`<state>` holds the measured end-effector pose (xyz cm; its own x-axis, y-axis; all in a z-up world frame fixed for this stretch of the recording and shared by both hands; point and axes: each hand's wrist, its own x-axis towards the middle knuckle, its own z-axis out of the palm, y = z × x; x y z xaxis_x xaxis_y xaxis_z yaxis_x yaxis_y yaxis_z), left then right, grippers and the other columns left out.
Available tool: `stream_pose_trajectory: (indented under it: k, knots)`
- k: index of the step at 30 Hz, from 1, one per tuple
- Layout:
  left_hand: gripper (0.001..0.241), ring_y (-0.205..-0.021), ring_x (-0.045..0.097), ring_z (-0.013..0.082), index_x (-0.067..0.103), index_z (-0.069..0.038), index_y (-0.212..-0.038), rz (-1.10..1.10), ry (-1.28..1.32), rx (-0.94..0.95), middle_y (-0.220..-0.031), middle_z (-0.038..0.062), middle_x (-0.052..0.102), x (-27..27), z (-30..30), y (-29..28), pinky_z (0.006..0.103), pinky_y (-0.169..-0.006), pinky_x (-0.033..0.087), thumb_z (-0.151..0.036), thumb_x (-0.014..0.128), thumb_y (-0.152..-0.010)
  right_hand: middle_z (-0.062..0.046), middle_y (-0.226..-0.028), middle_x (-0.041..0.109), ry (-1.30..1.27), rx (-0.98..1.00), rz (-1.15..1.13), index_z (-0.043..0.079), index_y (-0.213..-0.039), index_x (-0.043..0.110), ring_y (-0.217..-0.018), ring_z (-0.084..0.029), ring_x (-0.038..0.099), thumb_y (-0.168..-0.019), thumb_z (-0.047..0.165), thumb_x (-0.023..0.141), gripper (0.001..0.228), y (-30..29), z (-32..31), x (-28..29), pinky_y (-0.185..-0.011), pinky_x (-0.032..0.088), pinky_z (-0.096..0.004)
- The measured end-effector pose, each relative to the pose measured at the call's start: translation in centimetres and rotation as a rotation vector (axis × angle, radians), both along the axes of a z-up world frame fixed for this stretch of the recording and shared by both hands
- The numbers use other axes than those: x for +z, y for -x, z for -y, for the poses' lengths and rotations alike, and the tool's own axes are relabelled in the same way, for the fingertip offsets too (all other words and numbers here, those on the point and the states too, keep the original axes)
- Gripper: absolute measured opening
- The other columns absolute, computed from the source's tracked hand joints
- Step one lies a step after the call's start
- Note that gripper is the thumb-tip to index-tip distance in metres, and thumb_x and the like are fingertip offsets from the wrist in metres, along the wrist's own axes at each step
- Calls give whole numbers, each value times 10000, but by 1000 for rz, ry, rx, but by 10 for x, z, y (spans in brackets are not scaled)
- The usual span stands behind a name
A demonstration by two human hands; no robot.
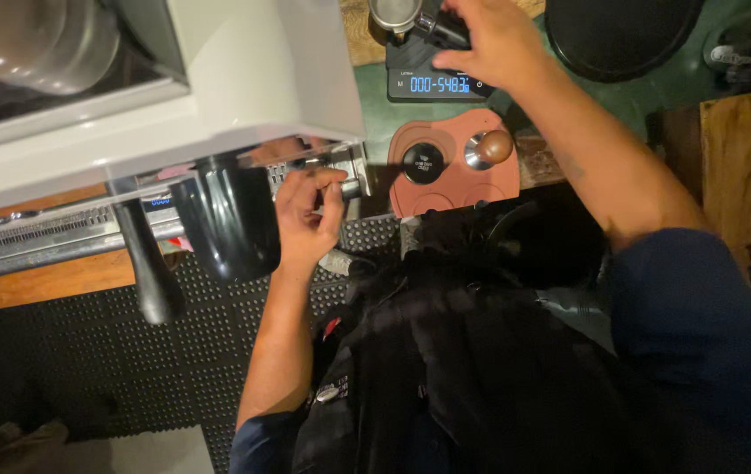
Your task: The person prepares espresso by dosing coffee grounds into a portafilter, tamping the grounds, and locking the portafilter into an espresso machine. They operate the machine to extract espresso into a cup, then remove the portafilter and repeat the process for a second extraction.
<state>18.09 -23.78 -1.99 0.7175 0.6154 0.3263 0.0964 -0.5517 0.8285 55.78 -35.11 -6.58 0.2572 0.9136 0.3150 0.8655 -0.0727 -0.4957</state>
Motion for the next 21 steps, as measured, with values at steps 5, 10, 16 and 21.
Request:
stream_pose_trajectory:
  k: [5, 10, 16, 21]
  knots:
    - [123, -739, 633, 169, 752, -82, -1041, -24, 6, 37, -963, 72, 714, 19, 1, -4, 284, -664, 518, -50, 685, -942, -188, -1451, 531, 114, -265, -56, 105, -1477, 522, -1339, -456, 467, -711, 255, 1009, 920, -6, 53, -5, -1108, 423, -538]
    - [128, -786, 638, 194, 750, -86, -1041, 6, -169, 39, -955, 69, 718, 16, 2, -5, 321, -723, 534, -43, 696, -933, -202, -1499, 410, 91, -418, -115, 139, -1512, 489, -1383, -466, 387, -663, 301, 1051, 1031, -5, 67, -45, -1151, 391, -543]
    - [121, -703, 604, 158, 766, -74, -1021, -16, -99, 71, -913, 70, 703, 13, 4, -5, 298, -645, 503, -33, 702, -927, -203, -1536, 386, 40, -453, -261, 112, -1512, 491, -1427, -428, 360, -719, 283, 1037, 977, -5, 73, -67, -1191, 367, -512]
    - [115, -716, 602, 143, 764, -71, -1029, -1, -123, 50, -916, 63, 695, 19, 3, -8, 284, -664, 501, -32, 703, -940, -160, -1519, 456, -129, -433, -606, 92, -1504, 499, -1466, -354, 443, -790, 275, 979, 880, -4, 93, -56, -1215, 400, -456]
